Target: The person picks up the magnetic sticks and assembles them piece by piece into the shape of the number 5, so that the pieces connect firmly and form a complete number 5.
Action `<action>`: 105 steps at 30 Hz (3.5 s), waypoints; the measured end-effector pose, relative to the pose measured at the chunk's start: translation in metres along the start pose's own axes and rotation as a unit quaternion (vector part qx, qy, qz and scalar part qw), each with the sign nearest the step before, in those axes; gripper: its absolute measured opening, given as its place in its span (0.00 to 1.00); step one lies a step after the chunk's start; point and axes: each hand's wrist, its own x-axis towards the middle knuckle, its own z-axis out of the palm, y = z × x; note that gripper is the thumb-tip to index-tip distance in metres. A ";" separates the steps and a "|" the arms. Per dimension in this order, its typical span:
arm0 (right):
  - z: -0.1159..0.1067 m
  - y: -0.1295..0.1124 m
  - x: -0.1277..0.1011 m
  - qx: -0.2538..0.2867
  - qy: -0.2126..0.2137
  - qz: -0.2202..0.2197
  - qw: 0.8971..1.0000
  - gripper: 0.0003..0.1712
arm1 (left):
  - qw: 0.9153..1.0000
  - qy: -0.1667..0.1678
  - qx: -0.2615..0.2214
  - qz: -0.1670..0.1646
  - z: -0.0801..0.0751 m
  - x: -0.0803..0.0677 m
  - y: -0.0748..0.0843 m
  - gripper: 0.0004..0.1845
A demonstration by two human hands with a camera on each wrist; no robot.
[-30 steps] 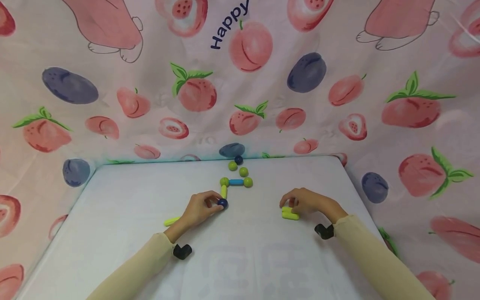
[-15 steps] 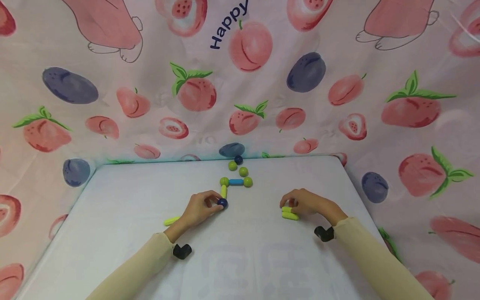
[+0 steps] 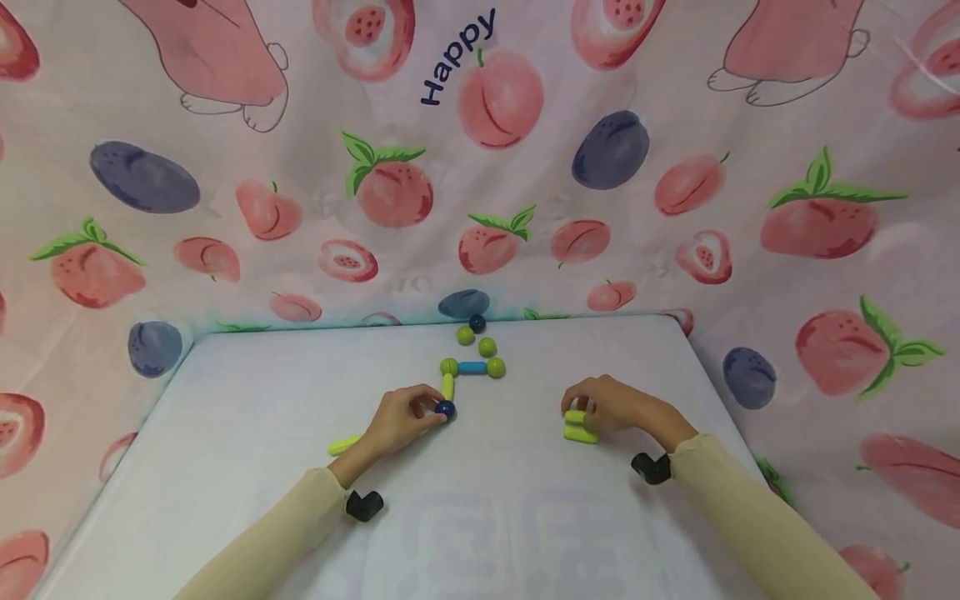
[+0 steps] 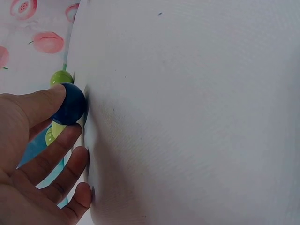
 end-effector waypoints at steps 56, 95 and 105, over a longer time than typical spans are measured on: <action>0.022 -0.045 0.097 0.127 0.007 -0.135 0.983 0.17 | 1.000 -0.005 0.000 -0.011 0.000 0.002 -0.003 0.12; 0.045 -0.067 0.124 0.119 -0.010 -0.157 0.980 0.15 | 1.000 -0.003 0.002 -0.012 0.002 0.002 -0.002 0.11; 0.042 -0.067 0.117 0.098 -0.004 -0.133 0.986 0.18 | 1.000 -0.007 0.007 -0.004 0.001 0.001 -0.001 0.11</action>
